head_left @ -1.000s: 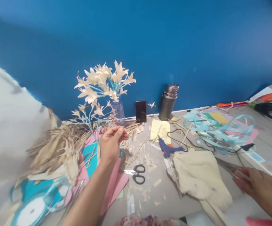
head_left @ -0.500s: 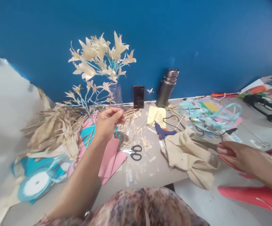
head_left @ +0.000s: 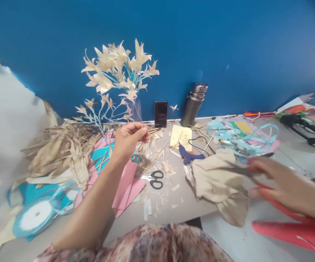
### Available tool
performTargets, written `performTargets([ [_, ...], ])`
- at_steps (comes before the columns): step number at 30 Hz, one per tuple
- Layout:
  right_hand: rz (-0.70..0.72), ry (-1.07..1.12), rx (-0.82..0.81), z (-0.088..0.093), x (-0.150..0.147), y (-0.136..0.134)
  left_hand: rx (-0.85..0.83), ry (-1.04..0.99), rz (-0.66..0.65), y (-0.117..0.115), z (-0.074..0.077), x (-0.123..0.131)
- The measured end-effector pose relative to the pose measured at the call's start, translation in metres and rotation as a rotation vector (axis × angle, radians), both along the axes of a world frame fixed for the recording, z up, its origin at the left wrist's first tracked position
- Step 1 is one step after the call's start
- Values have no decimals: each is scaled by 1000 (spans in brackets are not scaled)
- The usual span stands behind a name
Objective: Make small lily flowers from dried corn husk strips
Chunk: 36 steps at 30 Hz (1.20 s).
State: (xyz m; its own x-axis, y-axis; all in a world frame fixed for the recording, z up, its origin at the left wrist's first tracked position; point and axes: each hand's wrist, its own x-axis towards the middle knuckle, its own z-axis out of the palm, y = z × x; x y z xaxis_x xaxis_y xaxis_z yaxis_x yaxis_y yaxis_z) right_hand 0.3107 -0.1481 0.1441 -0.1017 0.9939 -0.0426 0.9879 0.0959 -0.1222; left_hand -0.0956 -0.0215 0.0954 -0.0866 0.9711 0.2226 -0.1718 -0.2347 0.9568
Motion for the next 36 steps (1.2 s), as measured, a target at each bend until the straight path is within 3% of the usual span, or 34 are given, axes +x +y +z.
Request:
performTargets([
  [2,235,68,-192,-16,-41,26,35,18,2,0,4,2],
  [6,421,48,-290,-33,-100,66,51,50,-26,-2,9,5],
  [15,582,-7,-318,-44,-141,104,26,101,-125,-4,3,4],
  [28,586,-27,-241,-77,-154,107,-11,94,-130,3,-12,4],
  [32,588,-57,-209,-72,-144,106,-15,51,-76,5,-11,-1],
  [36,374,-49,-145,-64,-111,96,15,13,-50,5,-10,-7],
])
